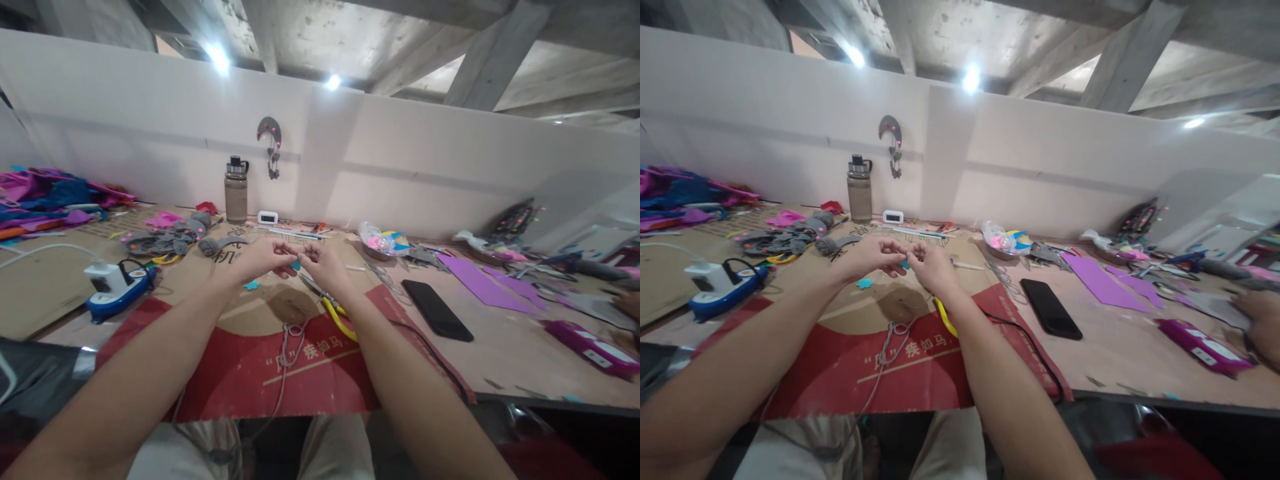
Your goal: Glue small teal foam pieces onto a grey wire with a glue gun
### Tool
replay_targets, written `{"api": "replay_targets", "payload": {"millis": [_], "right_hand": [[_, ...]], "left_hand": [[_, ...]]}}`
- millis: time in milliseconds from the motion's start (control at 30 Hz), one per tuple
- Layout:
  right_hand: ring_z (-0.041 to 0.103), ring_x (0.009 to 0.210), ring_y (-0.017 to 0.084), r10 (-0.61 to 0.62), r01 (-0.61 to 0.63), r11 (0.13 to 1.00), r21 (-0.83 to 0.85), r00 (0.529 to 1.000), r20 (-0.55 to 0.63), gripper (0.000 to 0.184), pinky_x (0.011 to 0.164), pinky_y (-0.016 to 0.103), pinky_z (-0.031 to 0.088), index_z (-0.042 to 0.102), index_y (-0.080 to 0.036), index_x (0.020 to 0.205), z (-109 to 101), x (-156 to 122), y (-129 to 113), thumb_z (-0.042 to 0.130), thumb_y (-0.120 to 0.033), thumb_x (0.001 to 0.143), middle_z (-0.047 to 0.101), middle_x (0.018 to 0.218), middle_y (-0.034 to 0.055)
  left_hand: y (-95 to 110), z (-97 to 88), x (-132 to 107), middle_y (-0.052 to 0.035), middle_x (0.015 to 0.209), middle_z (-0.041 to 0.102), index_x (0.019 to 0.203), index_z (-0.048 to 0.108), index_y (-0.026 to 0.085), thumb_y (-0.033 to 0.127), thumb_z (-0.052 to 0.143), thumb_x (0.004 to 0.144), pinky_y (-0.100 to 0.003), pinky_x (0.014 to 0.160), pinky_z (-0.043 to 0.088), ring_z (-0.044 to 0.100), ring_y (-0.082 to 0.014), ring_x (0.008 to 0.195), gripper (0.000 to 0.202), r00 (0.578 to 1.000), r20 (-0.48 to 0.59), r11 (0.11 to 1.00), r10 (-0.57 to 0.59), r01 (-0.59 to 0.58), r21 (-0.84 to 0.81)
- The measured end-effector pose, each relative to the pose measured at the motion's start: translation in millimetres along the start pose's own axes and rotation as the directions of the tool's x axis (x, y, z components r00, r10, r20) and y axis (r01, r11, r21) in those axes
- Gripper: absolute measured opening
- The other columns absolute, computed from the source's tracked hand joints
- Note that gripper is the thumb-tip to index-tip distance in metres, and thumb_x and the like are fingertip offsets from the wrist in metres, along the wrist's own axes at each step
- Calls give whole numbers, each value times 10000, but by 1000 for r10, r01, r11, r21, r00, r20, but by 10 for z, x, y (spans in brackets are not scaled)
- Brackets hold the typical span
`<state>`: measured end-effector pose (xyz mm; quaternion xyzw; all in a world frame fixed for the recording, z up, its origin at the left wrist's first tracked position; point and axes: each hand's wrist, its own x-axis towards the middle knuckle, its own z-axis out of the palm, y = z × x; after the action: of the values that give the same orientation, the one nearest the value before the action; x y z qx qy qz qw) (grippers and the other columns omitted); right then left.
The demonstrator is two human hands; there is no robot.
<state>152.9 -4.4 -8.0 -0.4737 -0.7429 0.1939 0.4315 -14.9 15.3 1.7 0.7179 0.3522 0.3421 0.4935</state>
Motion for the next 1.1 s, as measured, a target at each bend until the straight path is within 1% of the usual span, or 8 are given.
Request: {"api": "replay_targets", "payload": {"millis": [133,267,300,433,600,767,967,1100], "right_hand": [[506,621,119,-60,60,998,-10,998,5,172,574,233,352,573,-177,816,9,-5,19,456,-302,798,593,715,12],[451,571,127,-76,76,997,-12,994,-74,207,556,240,348,503,-195,976,17,-9,37,436,-308,817,492,635,-23],[445,574,129,-86,85,996,-17,992,-92,205,560,241,350,487,-199,986,19,-10,39,439,-303,815,477,634,-27],[458,621,132,-132,125,990,-69,986,-100,92,590,244,355,490,-202,814,44,-13,38,435,-276,816,498,680,-2],[462,635,134,-129,112,986,-127,983,-134,157,597,248,340,496,-195,776,107,-28,41,423,-318,839,527,697,8],[460,635,137,-102,76,985,-156,981,-163,220,585,249,320,492,-195,745,112,-35,23,392,-354,859,537,692,10],[464,642,139,-88,54,983,-176,979,-187,246,586,251,306,501,-197,741,44,-33,-27,369,-359,870,563,726,22],[461,629,139,-86,46,979,-199,977,-197,253,581,252,296,508,-196,726,31,-30,-22,377,-361,867,566,713,23]], "left_hand": [[-50,19,39,-70,675,661,767,588,129,364,641,702,-268,536,537,663,-178,618,250,993,-106,992,51,-39,117],[-22,41,40,-35,597,635,741,592,137,271,605,713,-236,502,523,652,-158,573,137,980,-169,978,101,-66,200],[-7,46,34,-30,584,631,743,592,136,251,599,708,-233,499,521,650,-155,568,120,978,-182,977,105,-67,204],[42,62,6,-17,557,616,732,575,136,208,576,697,-220,489,512,635,-140,537,81,961,-238,974,144,-95,205],[57,72,-7,-14,584,610,715,576,139,219,550,705,-211,475,504,634,-139,542,84,937,-275,955,214,-143,258],[36,79,0,-22,584,628,747,610,138,244,550,724,-208,499,505,629,-130,549,124,944,-250,951,215,-143,275],[-48,65,46,-44,673,667,857,648,144,305,543,757,-223,543,512,636,-129,585,217,971,-108,935,213,-171,309],[-80,55,59,-41,712,671,877,655,156,296,531,760,-220,549,508,639,-127,597,221,969,-79,923,233,-194,333]]}}
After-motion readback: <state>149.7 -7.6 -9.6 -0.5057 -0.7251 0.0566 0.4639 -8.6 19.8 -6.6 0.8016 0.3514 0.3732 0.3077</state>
